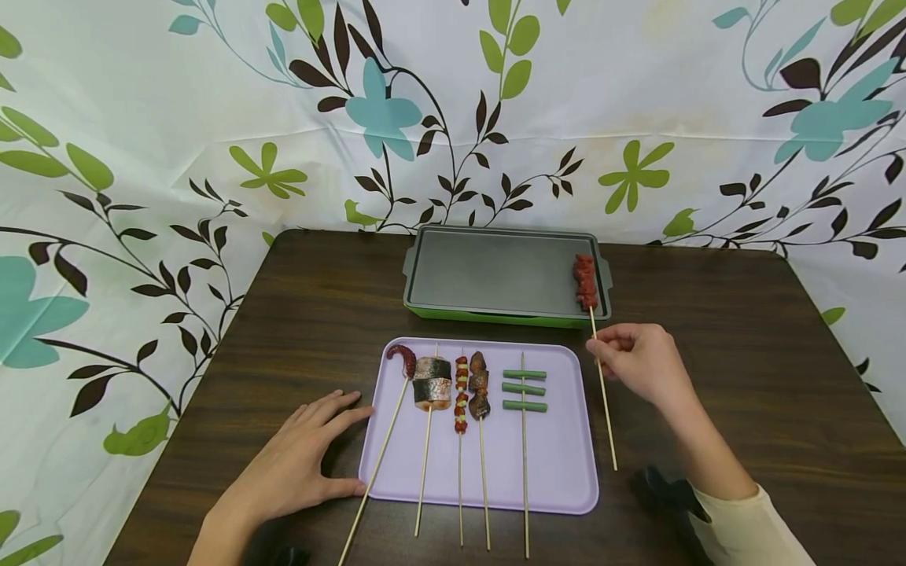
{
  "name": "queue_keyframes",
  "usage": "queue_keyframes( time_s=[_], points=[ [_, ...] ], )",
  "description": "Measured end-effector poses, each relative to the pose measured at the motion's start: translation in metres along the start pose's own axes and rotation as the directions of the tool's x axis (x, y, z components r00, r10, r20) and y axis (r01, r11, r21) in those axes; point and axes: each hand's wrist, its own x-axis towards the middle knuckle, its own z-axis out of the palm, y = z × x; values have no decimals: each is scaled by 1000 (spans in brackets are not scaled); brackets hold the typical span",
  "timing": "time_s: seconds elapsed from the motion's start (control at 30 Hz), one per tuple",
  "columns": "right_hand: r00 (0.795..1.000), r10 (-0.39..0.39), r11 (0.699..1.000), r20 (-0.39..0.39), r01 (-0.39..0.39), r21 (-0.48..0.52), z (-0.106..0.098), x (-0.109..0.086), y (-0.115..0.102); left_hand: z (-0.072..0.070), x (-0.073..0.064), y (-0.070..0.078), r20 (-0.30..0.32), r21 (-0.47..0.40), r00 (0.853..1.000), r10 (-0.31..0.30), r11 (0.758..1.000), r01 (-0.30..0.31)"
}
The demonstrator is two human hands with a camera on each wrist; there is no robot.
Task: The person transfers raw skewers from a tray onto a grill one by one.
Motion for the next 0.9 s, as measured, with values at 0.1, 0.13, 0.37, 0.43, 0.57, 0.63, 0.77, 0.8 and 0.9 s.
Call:
queue_keyframes(
  time_s=[0.1,0.13,0.37,0.43,0.57,0.63,0.77,0.8,0.9],
  points=[
    [1000,5,1000,-7,-5,16,0,3,2,0,0,0,2,-1,1000,-2,1000,2],
    [1000,8,1000,-11,-8,20,-1,5,2,0,0,0,3,-1,1000,-3,1000,3],
    [999,35,999,-19,-35,33,-2,11,5,0,0,1,0,0,1000,-2,1000,2],
    [999,41,998,-13,-41,39,-2,12,6,0,0,1,-1,1,1000,1,1000,-1],
    [999,47,998,-14,-47,38,-3,15,6,0,0,0,-1,1,1000,0,1000,0],
    [998,52,998,-19,-52,34,-4,16,6,0,0,0,0,2,1000,-3,1000,3],
    [998,64,998,-29,-63,32,-4,19,6,0,0,0,1,1,1000,-8,1000,8],
    [997,67,997,-33,-66,31,-4,20,7,0,0,0,2,-1,1000,-8,1000,8],
    [996,73,997,-50,-71,27,-4,21,7,0,0,0,4,-4,1000,-8,1000,8]
  ],
)
